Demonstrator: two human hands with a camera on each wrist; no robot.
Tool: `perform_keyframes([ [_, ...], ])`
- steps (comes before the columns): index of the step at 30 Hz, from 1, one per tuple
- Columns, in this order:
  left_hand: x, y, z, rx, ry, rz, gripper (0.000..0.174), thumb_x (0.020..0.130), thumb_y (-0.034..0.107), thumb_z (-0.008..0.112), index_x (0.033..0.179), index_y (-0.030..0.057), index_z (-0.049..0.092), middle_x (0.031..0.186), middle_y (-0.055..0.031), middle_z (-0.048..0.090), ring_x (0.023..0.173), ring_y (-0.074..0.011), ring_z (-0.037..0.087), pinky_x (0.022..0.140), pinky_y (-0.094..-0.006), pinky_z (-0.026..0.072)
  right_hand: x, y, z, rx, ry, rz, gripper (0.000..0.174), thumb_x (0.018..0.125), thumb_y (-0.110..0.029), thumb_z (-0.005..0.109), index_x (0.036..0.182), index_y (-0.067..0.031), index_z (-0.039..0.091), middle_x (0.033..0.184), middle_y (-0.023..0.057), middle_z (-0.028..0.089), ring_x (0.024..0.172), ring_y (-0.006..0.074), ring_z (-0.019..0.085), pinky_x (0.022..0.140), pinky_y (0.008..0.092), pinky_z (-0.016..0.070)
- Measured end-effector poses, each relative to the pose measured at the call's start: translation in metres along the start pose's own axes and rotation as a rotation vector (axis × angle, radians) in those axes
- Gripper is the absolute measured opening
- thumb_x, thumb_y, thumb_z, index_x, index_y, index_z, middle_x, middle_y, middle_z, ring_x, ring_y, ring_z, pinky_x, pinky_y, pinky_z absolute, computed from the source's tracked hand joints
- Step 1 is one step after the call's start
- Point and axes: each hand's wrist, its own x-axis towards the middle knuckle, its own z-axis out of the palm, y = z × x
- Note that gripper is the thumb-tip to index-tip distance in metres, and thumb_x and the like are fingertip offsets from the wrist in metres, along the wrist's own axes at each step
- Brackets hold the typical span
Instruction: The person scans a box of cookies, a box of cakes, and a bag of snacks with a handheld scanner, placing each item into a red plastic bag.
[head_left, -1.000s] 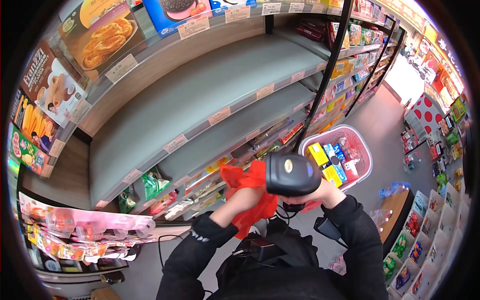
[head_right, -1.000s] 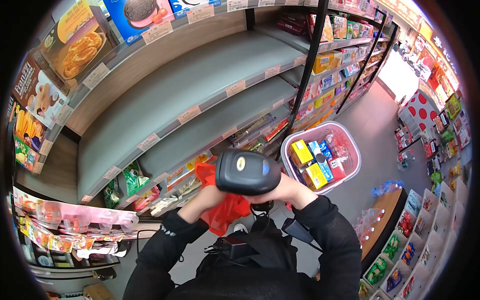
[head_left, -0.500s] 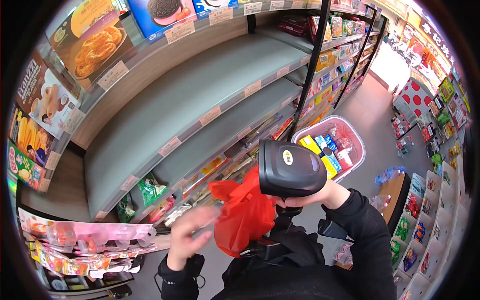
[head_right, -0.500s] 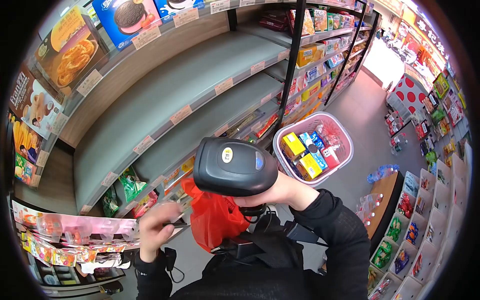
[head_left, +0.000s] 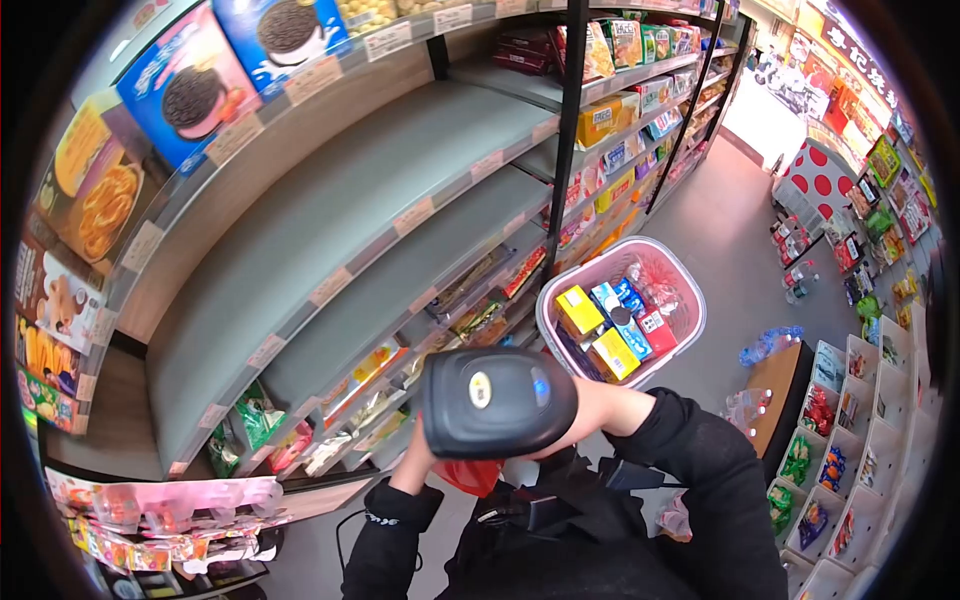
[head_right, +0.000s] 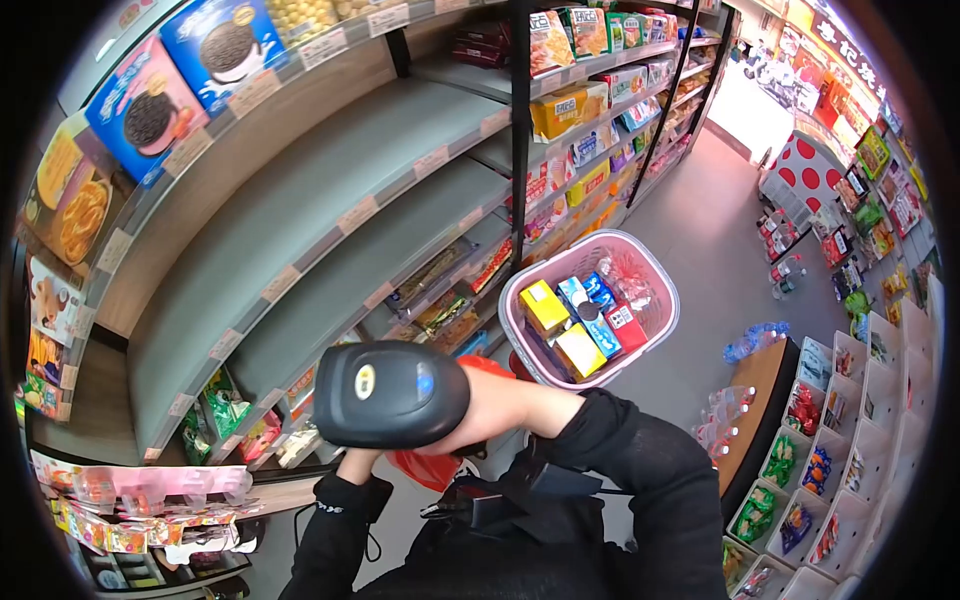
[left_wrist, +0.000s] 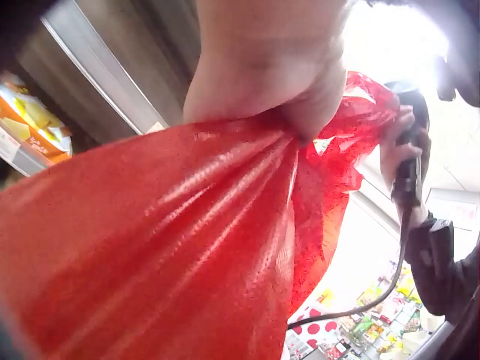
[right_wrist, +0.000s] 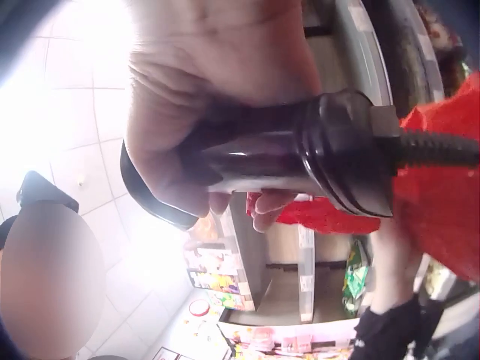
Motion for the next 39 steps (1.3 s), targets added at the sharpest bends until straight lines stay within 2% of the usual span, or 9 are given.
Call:
perform_keyframes([
  [4, 0.018, 0.011, 0.012, -0.076, 0.123, -0.015, 0.027, 0.077, -0.008, 0.044, 0.101, 0.0007, 0.055, 0.098, -0.0083, 0.059, 0.094, -0.0175, 0.055, 0.085, -0.0280, 0.0396, -0.041, 0.002, -0.048, -0.064, 0.156, 0.045, 0.050, 0.063, -0.007, 0.072, 0.108, -0.0035, 0.051, 0.097, 0.0054, 0.059, 0.090, 0.0127, 0.053, 0.083, 0.0272, 0.0402],
  [8, 0.041, 0.046, 0.030, -0.169, 0.134, 0.002, 0.028, 0.077, -0.006, 0.046, 0.104, -0.0002, 0.053, 0.101, -0.0079, 0.058, 0.096, -0.0172, 0.054, 0.084, -0.0285, 0.0400, -0.083, 0.005, -0.098, 0.368, 0.165, 0.230, 0.052, 0.065, -0.001, 0.066, 0.114, -0.0049, 0.046, 0.099, 0.0074, 0.059, 0.091, 0.0153, 0.055, 0.082, 0.0297, 0.0419],
  [13, 0.067, 0.074, 0.047, -0.160, 0.019, -0.036, 0.026, 0.081, -0.001, 0.048, 0.106, -0.0002, 0.052, 0.103, -0.0072, 0.057, 0.097, -0.0165, 0.053, 0.085, -0.0289, 0.0401, -0.119, -0.008, -0.123, 0.474, 0.238, 0.194, 0.059, 0.067, 0.000, 0.064, 0.121, -0.0041, 0.039, 0.104, 0.0120, 0.056, 0.085, 0.0207, 0.058, 0.065, 0.0258, 0.0454],
  [18, 0.071, 0.071, 0.047, -0.527, 0.218, -0.276, 0.029, 0.082, 0.002, 0.049, 0.111, 0.0016, 0.048, 0.105, -0.0045, 0.055, 0.098, -0.0147, 0.051, 0.085, -0.0284, 0.0395, -0.120, -0.003, -0.147, 0.579, 0.245, 0.032, 0.059, 0.065, -0.003, 0.064, 0.118, 0.0010, 0.039, 0.117, 0.0201, 0.046, 0.084, 0.0211, 0.056, 0.062, 0.0252, 0.0462],
  [24, 0.076, 0.084, 0.060, -0.419, 0.154, -0.216, 0.028, 0.082, 0.001, 0.049, 0.110, -0.0002, 0.049, 0.106, -0.0052, 0.055, 0.099, -0.0125, 0.050, 0.086, -0.0267, 0.0388, -0.092, -0.012, -0.136, 0.071, 0.265, 0.083, 0.064, 0.063, -0.005, 0.068, 0.121, -0.0022, 0.041, 0.124, 0.0111, 0.045, 0.104, 0.0162, 0.048, 0.091, 0.0294, 0.0353],
  [26, 0.073, 0.075, 0.063, -0.397, 0.151, -0.168, 0.029, 0.081, 0.000, 0.049, 0.111, -0.0007, 0.048, 0.108, -0.0052, 0.055, 0.100, -0.0121, 0.050, 0.087, -0.0267, 0.0382, -0.076, -0.001, -0.138, 0.016, 0.227, 0.031, 0.078, 0.063, -0.005, 0.068, 0.129, -0.0012, 0.026, 0.111, 0.0151, 0.052, 0.063, 0.0106, 0.054, 0.057, 0.0220, 0.0441],
  [32, 0.052, 0.047, 0.053, -0.339, 0.085, -0.200, 0.034, 0.079, -0.002, 0.051, 0.113, -0.0016, 0.046, 0.109, -0.0076, 0.054, 0.103, -0.0150, 0.049, 0.089, -0.0270, 0.0378, -0.054, 0.029, -0.132, 0.350, 0.358, 0.219, 0.055, 0.060, -0.001, 0.066, 0.111, -0.0027, 0.047, 0.092, 0.0116, 0.056, 0.069, 0.0175, 0.055, 0.062, 0.0278, 0.0453],
  [35, 0.035, 0.032, 0.043, -0.243, 0.091, -0.183, 0.034, 0.078, 0.000, 0.052, 0.112, -0.0033, 0.046, 0.108, -0.0100, 0.055, 0.102, -0.0159, 0.050, 0.089, -0.0269, 0.0379, -0.041, 0.027, -0.123, 0.466, 0.077, 0.225, 0.049, 0.061, 0.002, 0.068, 0.106, -0.0026, 0.049, 0.077, 0.0087, 0.058, 0.065, 0.0150, 0.056, 0.062, 0.0276, 0.0450],
  [39, 0.016, 0.036, 0.029, -0.303, 0.046, -0.253, 0.035, 0.077, 0.001, 0.051, 0.112, -0.0038, 0.047, 0.109, -0.0110, 0.055, 0.101, -0.0166, 0.051, 0.089, -0.0275, 0.0378, -0.036, 0.058, -0.120, 0.178, -0.167, 0.263, 0.066, 0.052, -0.007, 0.078, 0.110, -0.0022, 0.047, 0.097, 0.0068, 0.057, 0.088, 0.0137, 0.053, 0.081, 0.0281, 0.0405],
])
